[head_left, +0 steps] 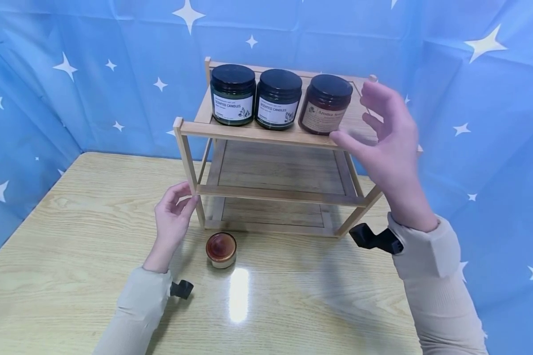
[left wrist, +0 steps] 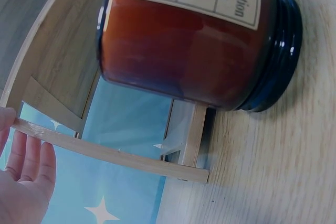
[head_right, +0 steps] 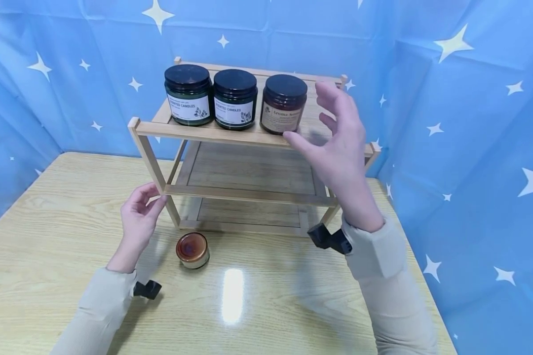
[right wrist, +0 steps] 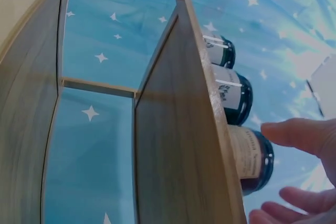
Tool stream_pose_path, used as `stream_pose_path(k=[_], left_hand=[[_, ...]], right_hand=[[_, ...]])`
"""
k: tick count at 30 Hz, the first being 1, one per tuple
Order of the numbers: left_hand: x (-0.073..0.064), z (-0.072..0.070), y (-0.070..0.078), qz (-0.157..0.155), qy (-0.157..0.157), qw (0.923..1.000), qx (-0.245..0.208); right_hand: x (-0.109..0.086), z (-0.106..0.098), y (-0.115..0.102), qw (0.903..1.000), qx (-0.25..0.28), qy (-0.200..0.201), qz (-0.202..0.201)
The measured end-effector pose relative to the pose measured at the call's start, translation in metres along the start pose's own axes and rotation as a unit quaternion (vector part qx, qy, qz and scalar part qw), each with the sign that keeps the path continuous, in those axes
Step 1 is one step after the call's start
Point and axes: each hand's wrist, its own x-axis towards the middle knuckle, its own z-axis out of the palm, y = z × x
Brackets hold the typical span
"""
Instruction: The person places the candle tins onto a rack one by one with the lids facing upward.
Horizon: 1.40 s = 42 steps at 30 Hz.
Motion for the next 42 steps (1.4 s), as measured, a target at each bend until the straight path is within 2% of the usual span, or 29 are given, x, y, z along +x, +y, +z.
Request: stream_pose_path(k=[5,12,19,28,35,42], left_hand=[[0.0,0.0,0.0,0.001,0.0,1.0,0.0],[0.0,-0.001,0.0,0.003,0.0,1.0,0.002],[0.0,-0.001,-0.001,-0.002,-0.001,1.0,0.0],[-0.001,0.0,0.001,-0.008,-0.001,1.0,0.004],[-0.001,0.0,0.001,-0.005,0.002,1.0,0.007],[0.0,0.0,0.0,-0.001,-0.001,1.0,0.004]], right_hand=[[-0.011,-0.002,0.0,0.9995,0.017,0.013,-0.025],[-0.03,-0.001,0.001,0.9968,0.057,0.012,-0.055],[-0.048,0.004,0.006,0.9942,0.039,0.001,-0.1],[-0.066,0.007,0.007,0.9955,0.018,-0.027,-0.09],[-0.076,0.01,0.013,0.9934,0.035,-0.051,-0.097],[-0.088,0.018,0.022,0.9931,0.019,-0.076,-0.088]])
